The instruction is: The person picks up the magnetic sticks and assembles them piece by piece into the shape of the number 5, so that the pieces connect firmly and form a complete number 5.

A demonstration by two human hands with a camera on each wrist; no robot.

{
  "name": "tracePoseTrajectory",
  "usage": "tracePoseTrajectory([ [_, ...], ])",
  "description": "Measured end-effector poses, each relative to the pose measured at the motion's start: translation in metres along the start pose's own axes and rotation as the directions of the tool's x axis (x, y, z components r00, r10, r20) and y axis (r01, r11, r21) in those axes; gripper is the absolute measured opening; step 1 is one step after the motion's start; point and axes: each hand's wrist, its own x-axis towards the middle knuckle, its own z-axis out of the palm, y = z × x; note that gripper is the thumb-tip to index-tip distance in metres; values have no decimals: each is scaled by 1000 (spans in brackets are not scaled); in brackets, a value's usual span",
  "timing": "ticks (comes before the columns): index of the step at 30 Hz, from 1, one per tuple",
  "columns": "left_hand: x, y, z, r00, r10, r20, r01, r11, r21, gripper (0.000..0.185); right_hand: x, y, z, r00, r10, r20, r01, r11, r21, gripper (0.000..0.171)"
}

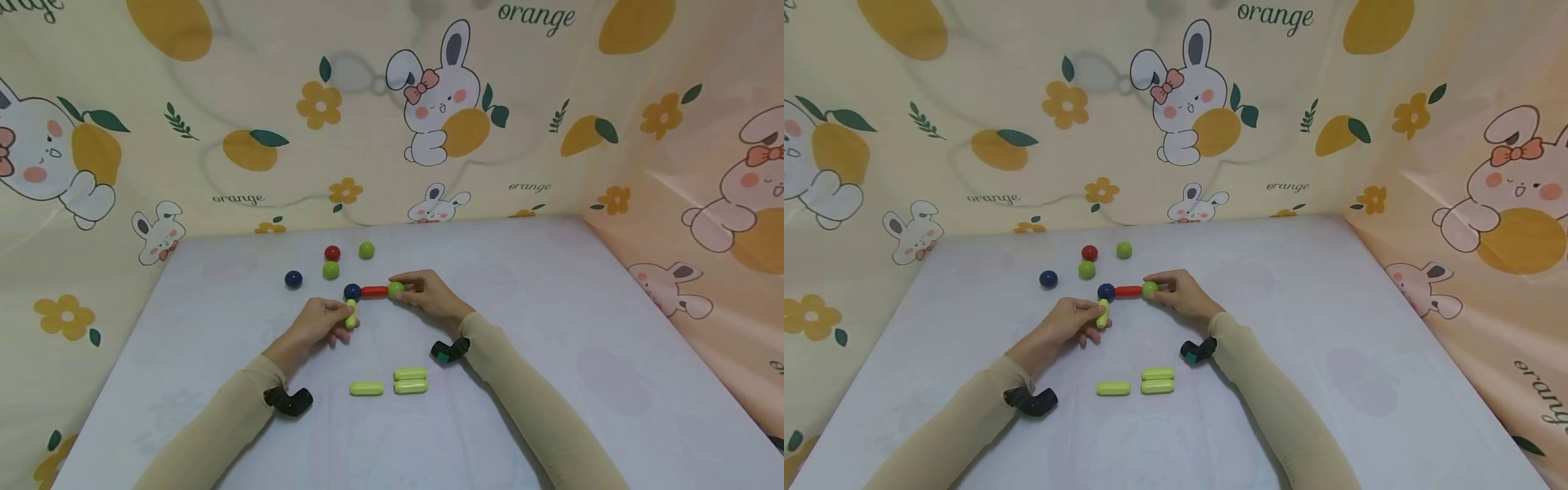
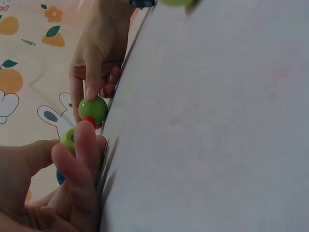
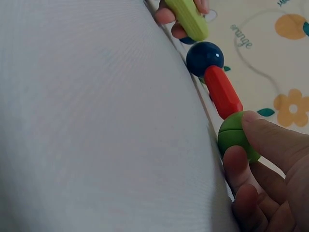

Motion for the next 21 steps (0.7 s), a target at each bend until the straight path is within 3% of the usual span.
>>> tracePoseTrajectory([
  [12,6,0,-4,999,-34,5,34,999,-14,37,1,-1,1,1000,-24,4,24,999,-33,39],
  [21,4,1,-6,998,-42,47,44,998,-38,35,0,2,0,1000,-28,-2,28,998,-51,40],
])
